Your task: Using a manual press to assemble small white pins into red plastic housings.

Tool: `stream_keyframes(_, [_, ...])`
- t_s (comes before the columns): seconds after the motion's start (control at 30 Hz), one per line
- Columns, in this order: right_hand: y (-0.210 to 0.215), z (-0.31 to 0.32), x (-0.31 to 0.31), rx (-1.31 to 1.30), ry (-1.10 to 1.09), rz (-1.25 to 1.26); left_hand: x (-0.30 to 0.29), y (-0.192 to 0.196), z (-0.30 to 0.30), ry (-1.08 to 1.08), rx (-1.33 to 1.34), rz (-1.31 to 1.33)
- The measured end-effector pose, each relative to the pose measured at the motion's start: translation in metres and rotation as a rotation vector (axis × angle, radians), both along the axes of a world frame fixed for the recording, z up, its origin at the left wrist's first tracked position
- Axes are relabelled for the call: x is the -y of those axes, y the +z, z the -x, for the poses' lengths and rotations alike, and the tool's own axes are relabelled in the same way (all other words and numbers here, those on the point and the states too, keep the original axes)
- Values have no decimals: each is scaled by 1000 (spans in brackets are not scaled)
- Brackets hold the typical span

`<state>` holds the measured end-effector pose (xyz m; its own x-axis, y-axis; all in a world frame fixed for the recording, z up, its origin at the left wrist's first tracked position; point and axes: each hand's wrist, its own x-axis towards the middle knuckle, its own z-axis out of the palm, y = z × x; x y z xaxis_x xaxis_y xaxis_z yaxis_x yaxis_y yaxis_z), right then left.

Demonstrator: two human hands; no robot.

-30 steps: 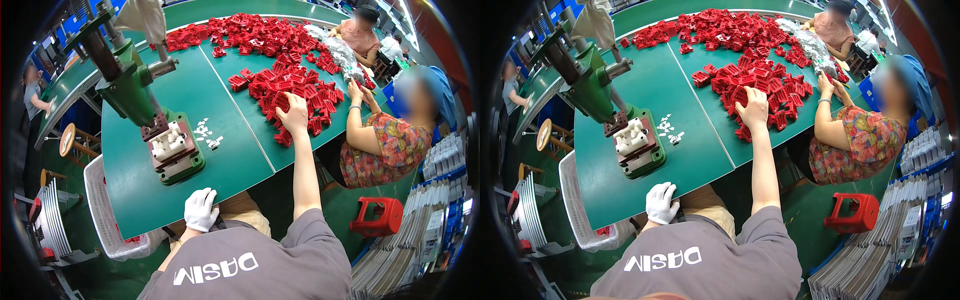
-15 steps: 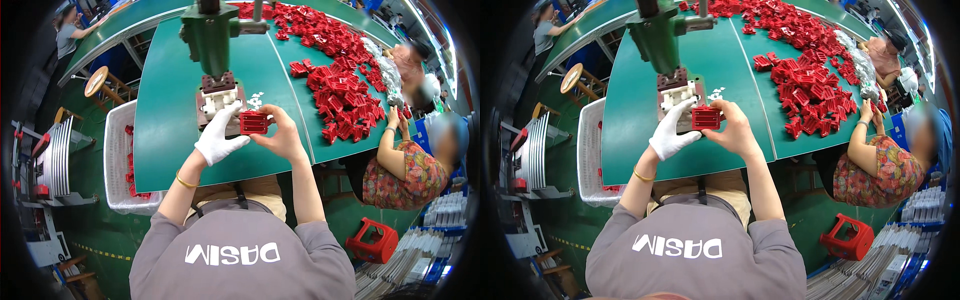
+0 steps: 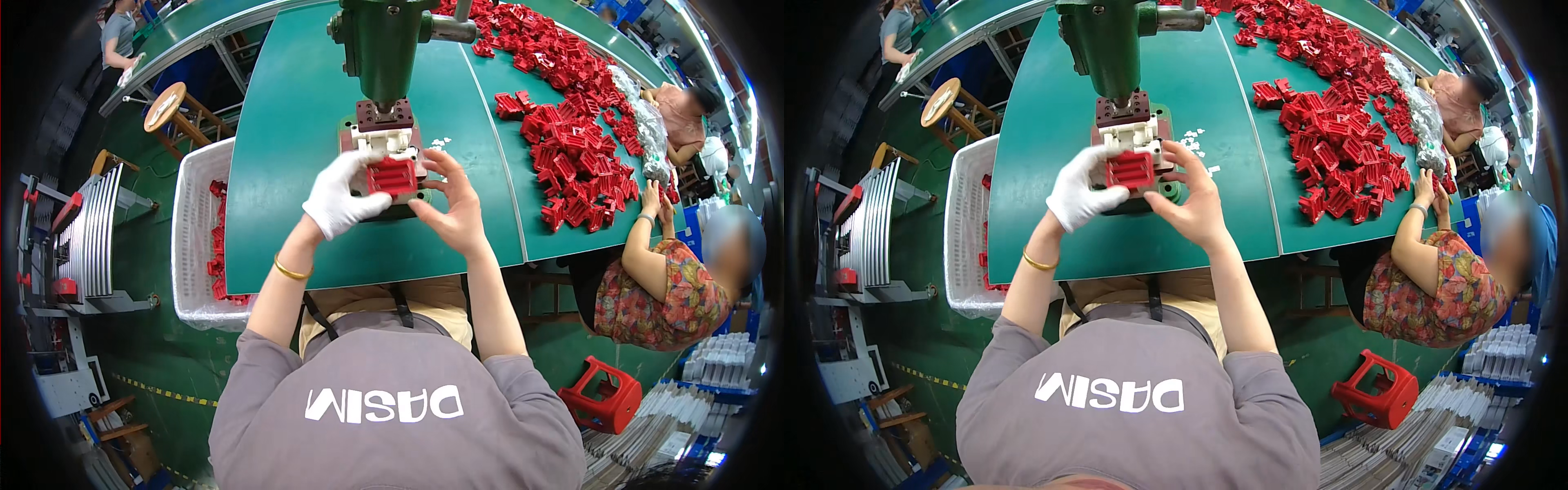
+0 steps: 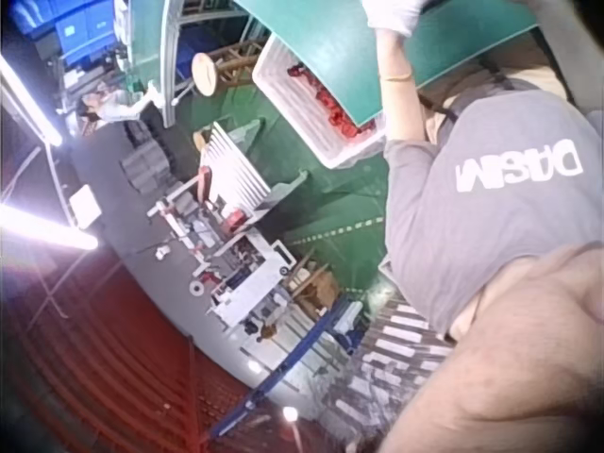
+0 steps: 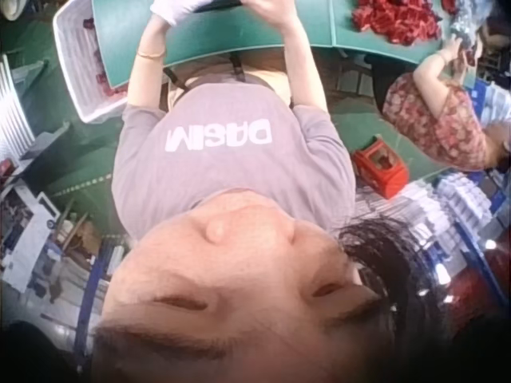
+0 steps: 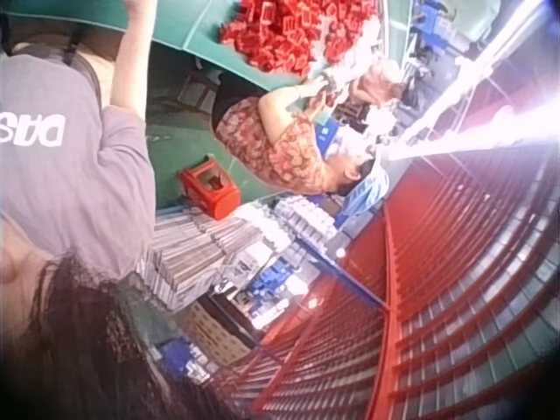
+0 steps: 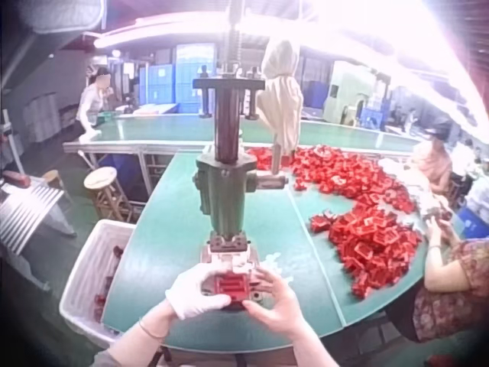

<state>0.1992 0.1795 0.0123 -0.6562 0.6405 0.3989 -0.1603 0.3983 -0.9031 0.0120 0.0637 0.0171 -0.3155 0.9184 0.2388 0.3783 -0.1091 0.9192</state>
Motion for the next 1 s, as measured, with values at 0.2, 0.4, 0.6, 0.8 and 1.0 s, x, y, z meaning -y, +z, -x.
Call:
stream_keyframes(0.2, [-79,-17,9,79,-168,129,-36,0,39,103,255,16])
stream_keyframes(0.4, [-82,-18,26,196,-222,-222,-55,3,41,77,151,116])
stream_keyframes(0.6, [-83,-20,25,199,-220,-258,-53,29,38,109,-243,316])
stream_keyframes(0.8, [-58,-14,12,54,-260,-117,-57,17,48,38,-572,86])
stream_keyframes(1.0, [127,51,-91,-579,-360,-485,-49,7,54,40,-220,257])
